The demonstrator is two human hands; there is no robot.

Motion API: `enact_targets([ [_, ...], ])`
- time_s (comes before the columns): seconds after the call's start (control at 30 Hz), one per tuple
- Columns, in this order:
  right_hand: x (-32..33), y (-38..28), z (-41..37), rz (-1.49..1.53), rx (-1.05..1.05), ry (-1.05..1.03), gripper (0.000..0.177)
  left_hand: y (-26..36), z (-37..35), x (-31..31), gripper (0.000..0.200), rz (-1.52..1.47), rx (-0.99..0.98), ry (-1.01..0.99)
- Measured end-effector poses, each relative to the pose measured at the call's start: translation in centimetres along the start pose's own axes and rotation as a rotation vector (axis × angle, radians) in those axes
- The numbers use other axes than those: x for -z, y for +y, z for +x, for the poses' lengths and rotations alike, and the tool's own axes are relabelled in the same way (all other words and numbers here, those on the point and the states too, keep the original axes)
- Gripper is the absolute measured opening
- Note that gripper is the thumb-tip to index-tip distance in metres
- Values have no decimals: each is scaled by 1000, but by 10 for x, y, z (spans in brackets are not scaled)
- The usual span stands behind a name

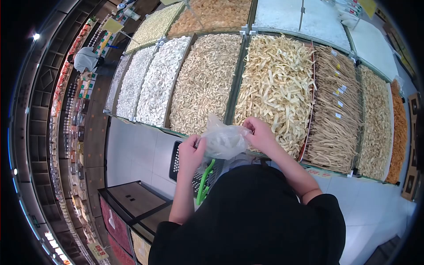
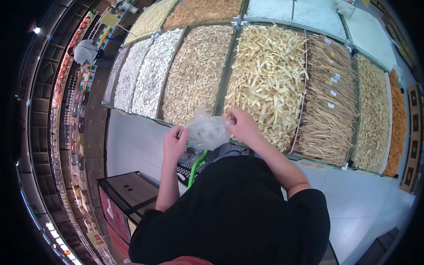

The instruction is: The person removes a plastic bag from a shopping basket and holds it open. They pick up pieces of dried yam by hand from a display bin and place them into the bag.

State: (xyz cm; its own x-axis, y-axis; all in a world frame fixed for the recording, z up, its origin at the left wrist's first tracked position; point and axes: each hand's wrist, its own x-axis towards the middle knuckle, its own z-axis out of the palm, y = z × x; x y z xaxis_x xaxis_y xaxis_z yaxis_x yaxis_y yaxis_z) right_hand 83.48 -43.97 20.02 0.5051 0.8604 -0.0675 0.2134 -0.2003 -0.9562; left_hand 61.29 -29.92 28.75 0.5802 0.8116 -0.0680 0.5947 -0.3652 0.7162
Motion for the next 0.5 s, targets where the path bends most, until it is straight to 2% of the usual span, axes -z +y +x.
enact_targets([
  [0.07,12,-31,-3,-177,303,217,30,19,3,5,24,62,-49,-21],
  [0.13,19,-53,-6,-266,497,283,36,43,-1,-2,25,65,-108,-81],
  [0.17,21,-60,-8,-268,540,239,38,48,-5,-10,25,50,-153,-104],
  [0.23,19,-53,-10,-278,526,121,37,56,-10,-26,25,22,-246,-151],
  [0.27,15,-36,-11,-286,468,47,35,53,-10,-30,20,73,-267,-243],
  [0.3,15,-26,-12,-295,411,-27,33,48,-11,-34,19,-49,-278,-199],
  [0.37,22,-29,-17,-180,415,68,28,27,-9,-46,18,-291,-295,-112],
  [0.4,25,-30,-21,-121,413,114,25,-18,-1,-57,19,-321,-216,-32],
  [0.5,41,-24,-27,-16,450,140,19,-56,20,-58,29,-294,-7,112],
])
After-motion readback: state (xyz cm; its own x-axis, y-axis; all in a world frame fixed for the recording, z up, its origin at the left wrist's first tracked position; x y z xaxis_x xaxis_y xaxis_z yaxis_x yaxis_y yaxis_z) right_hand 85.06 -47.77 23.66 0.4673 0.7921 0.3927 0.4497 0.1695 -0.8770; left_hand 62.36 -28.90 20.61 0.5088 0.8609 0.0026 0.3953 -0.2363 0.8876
